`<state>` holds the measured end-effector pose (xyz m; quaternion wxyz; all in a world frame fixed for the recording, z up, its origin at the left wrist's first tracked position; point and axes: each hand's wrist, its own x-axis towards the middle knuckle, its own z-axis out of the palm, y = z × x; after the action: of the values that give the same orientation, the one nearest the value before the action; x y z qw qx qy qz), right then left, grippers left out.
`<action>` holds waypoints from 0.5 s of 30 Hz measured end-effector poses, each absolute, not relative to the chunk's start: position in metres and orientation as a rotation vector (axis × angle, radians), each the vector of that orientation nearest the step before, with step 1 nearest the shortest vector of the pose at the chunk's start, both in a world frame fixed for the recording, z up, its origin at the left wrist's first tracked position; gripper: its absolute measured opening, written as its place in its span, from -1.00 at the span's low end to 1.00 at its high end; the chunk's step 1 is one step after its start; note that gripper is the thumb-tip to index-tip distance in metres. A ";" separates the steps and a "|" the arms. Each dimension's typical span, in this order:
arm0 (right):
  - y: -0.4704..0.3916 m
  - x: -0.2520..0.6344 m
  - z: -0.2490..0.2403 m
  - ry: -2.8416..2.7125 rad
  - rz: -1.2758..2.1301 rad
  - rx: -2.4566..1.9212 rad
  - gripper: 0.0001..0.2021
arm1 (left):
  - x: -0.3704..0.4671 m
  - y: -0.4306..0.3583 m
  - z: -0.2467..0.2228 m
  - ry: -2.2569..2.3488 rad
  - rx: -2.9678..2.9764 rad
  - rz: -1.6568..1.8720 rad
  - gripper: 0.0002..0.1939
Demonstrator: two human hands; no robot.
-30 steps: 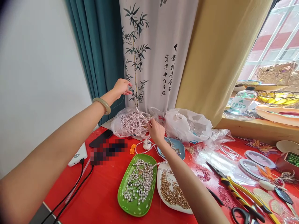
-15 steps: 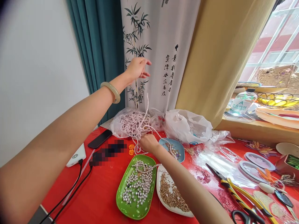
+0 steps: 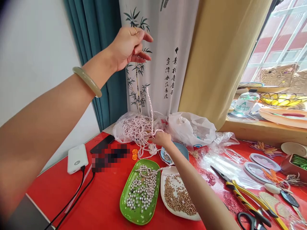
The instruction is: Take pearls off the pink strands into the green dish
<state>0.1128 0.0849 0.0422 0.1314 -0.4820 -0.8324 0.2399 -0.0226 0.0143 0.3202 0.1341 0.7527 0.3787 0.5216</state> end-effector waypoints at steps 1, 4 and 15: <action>0.086 0.118 0.045 -2.405 0.724 -1.408 -0.57 | -0.024 0.013 0.319 1.108 2.188 1.498 -0.74; 0.091 0.138 0.057 -2.423 0.874 -1.310 -0.51 | -0.029 0.012 0.313 1.126 2.182 1.487 -0.73; 0.100 0.157 0.065 -1.565 1.990 -1.136 -0.58 | -0.051 0.018 0.296 1.216 2.183 1.419 -0.70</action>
<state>0.1571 0.1001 0.0647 0.1821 -0.4025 -0.5545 0.7052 -0.0509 0.0176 0.2964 0.1336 0.7528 0.4194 0.4895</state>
